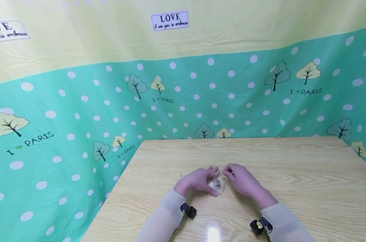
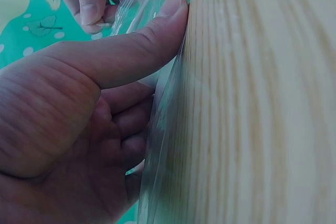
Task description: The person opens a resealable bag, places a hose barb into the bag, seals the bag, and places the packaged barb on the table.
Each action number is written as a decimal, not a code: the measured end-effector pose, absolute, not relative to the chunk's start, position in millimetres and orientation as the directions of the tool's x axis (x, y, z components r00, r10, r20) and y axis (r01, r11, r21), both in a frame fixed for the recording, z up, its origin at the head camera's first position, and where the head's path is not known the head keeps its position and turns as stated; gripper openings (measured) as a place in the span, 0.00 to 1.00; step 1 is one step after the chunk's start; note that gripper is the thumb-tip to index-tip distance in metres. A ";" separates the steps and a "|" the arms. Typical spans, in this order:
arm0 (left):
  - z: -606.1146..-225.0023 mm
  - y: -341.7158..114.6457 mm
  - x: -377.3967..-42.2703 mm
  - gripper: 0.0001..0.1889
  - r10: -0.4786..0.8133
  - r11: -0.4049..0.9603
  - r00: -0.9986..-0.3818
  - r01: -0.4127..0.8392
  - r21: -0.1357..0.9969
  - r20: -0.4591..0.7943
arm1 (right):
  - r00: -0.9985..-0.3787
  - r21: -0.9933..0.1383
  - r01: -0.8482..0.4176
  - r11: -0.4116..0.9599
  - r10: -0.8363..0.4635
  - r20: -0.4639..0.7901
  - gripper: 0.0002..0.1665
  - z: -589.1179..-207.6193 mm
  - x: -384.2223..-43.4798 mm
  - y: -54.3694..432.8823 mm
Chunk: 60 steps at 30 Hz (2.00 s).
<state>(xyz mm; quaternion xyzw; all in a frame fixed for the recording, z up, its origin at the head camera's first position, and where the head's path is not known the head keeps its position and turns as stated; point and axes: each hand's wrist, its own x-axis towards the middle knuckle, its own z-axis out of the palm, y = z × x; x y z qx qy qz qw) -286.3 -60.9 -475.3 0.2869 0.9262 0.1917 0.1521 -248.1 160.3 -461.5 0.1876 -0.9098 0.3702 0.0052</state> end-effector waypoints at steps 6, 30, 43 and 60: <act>-475.0 -60.9 -286.7 0.51 0.591 0.759 -0.788 0.471 0.449 -0.172 | -0.929 -0.672 -0.345 0.656 -0.341 0.145 0.10 -461.7 -248.3 159.8; -471.0 -62.5 -283.6 0.52 0.578 0.772 -0.797 0.462 0.436 -0.178 | -0.944 -0.683 -0.305 0.663 -0.308 0.122 0.08 -460.8 -249.6 160.4; -474.2 -61.3 -284.9 0.52 0.587 0.769 -0.791 0.478 0.423 -0.173 | -0.937 -0.679 -0.334 0.653 -0.305 0.167 0.13 -469.1 -262.9 183.6; -474.1 -60.1 -285.5 0.53 0.572 0.777 -0.799 0.455 0.435 -0.186 | -0.930 -0.660 -0.319 0.680 -0.360 0.078 0.14 -475.4 -294.7 214.8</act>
